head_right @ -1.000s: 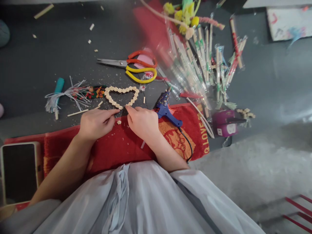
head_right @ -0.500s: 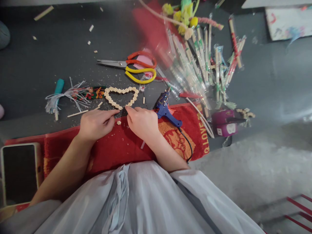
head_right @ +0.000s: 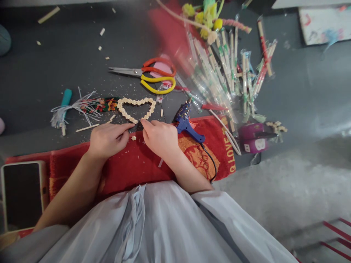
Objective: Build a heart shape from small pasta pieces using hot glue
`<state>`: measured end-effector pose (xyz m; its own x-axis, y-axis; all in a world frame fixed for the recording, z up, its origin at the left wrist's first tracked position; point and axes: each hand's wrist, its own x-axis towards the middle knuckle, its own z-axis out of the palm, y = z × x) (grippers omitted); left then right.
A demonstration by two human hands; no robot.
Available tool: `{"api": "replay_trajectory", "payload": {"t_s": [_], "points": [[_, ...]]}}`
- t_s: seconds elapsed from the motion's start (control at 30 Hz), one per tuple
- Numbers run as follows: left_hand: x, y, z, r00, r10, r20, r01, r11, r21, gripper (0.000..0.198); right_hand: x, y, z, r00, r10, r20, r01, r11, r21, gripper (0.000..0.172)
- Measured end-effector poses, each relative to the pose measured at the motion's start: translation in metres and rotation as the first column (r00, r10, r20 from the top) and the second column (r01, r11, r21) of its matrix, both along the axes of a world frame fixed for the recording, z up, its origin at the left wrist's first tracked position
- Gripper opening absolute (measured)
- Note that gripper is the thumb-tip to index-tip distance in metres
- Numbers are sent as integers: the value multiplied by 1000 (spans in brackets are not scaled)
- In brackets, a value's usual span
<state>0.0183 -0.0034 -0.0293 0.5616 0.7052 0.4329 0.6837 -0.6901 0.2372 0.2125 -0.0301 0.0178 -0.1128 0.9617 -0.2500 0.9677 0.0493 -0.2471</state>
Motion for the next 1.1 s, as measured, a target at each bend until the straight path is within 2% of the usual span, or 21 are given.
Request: {"api": "replay_trajectory", "payload": {"t_s": [0.53,0.87,0.97,1.1], "points": [[-2,0,-2,998,44,-50,-51,990,-134,37,0,-2,2,1000,4,-27,-3,1000,27,44],[-2,-2,-3,998,42,-39,-47,991,-124,36,-1,0,4,1000,10,-20,-10,1000,-5,44],[-1,-2,-1,998,66,-3,-66,992,-105,33,-1,-2,2,999,2,-41,-1,1000,22,43],[-1,-1,3,975,178,135,-173,984,-47,25,1,-2,-3,995,-61,-83,68,994,89,42]]}}
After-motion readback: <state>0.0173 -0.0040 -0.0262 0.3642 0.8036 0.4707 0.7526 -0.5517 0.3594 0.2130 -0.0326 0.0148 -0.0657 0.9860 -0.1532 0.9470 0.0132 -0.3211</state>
